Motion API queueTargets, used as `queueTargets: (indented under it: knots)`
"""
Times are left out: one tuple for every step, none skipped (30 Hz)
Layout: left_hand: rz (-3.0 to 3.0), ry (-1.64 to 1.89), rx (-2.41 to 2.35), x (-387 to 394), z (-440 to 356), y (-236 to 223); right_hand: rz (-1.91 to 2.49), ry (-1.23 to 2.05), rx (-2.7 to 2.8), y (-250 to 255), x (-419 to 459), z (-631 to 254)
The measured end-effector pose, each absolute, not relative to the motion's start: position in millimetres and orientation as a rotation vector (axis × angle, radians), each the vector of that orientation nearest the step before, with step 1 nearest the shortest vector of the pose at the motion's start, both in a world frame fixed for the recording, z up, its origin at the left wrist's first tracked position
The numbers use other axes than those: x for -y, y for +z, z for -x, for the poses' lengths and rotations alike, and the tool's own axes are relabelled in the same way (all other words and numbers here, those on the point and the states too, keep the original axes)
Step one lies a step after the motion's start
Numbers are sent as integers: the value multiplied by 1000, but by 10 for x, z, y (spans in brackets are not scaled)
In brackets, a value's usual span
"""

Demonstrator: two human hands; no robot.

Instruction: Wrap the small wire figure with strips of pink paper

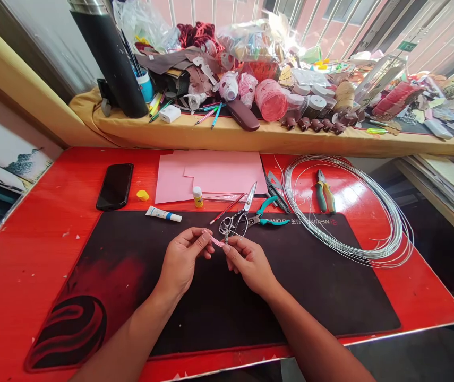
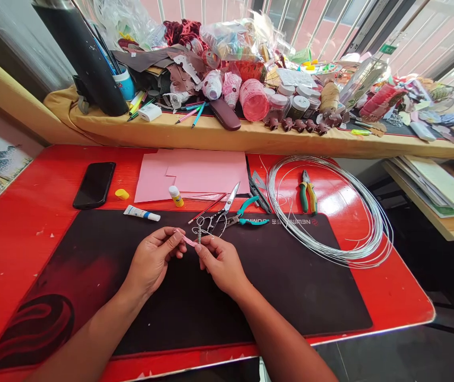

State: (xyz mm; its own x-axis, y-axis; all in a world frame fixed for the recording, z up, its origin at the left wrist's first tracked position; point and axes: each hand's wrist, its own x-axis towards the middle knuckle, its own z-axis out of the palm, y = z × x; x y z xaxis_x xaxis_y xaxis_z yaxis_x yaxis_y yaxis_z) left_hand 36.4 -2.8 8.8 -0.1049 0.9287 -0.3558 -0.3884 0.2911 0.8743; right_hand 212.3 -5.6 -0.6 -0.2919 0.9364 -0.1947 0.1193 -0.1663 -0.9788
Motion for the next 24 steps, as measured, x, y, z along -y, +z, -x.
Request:
queueTargets:
  knots:
    - [-599, 1241, -1191, 25, -358, 90, 1257, 1535, 1415, -5, 55, -2121]
    - [-596, 1246, -1192, 22, -353, 91, 1257, 1539, 1413, -3, 53, -2120]
    - [-593, 1247, -1191, 20, -348, 90, 1256, 1542, 1410, -1, 52, -2118]
    - [-589, 1247, -1188, 20, -344, 89, 1256, 1543, 1406, 1, 50, -2116]
    - [-585, 1244, -1180, 22, -340, 87, 1256, 1542, 1402, 2, 49, -2115]
    - [-580, 1239, -1167, 25, -337, 87, 1256, 1541, 1397, 3, 48, -2113]
    - [-577, 1228, -1149, 29, -336, 86, 1258, 1537, 1392, 3, 47, -2113]
    - [-574, 1211, -1127, 34, -336, 86, 1260, 1534, 1387, 0, 46, -2113]
    - [-575, 1188, -1107, 40, -337, 85, 1261, 1531, 1384, -3, 46, -2114]
    - [-580, 1160, -1089, 46, -342, 84, 1261, 1531, 1385, -8, 46, -2116]
    - [-591, 1132, -1076, 51, -348, 82, 1258, 1531, 1388, -13, 45, -2119]
    - [-607, 1103, -1070, 55, -356, 79, 1251, 1530, 1392, -18, 45, -2121]
    - [-628, 1081, -1070, 59, -364, 74, 1241, 1532, 1395, -23, 45, -2123]
    - [-649, 1067, -1076, 62, -373, 68, 1229, 1534, 1396, -28, 45, -2124]
    - [-667, 1060, -1085, 64, -382, 62, 1216, 1536, 1394, -32, 46, -2125]
    - [-680, 1058, -1095, 66, -389, 55, 1204, 1538, 1393, -36, 47, -2124]
    - [-687, 1060, -1106, 67, -395, 49, 1195, 1538, 1393, -39, 48, -2123]
    - [-688, 1063, -1115, 68, -399, 45, 1189, 1537, 1393, -43, 49, -2120]
    - [-685, 1065, -1124, 69, -403, 41, 1187, 1533, 1394, -47, 49, -2118]
    - [-684, 1068, -1131, 70, -406, 40, 1187, 1527, 1395, -50, 50, -2115]
    - [-686, 1072, -1139, 71, -408, 39, 1189, 1523, 1396, -53, 49, -2113]
    - [-689, 1079, -1147, 72, -410, 41, 1191, 1519, 1397, -55, 49, -2112]
    - [-692, 1087, -1153, 72, -410, 45, 1190, 1518, 1399, -55, 49, -2113]
    - [-694, 1096, -1156, 71, -408, 50, 1188, 1519, 1404, -55, 50, -2114]
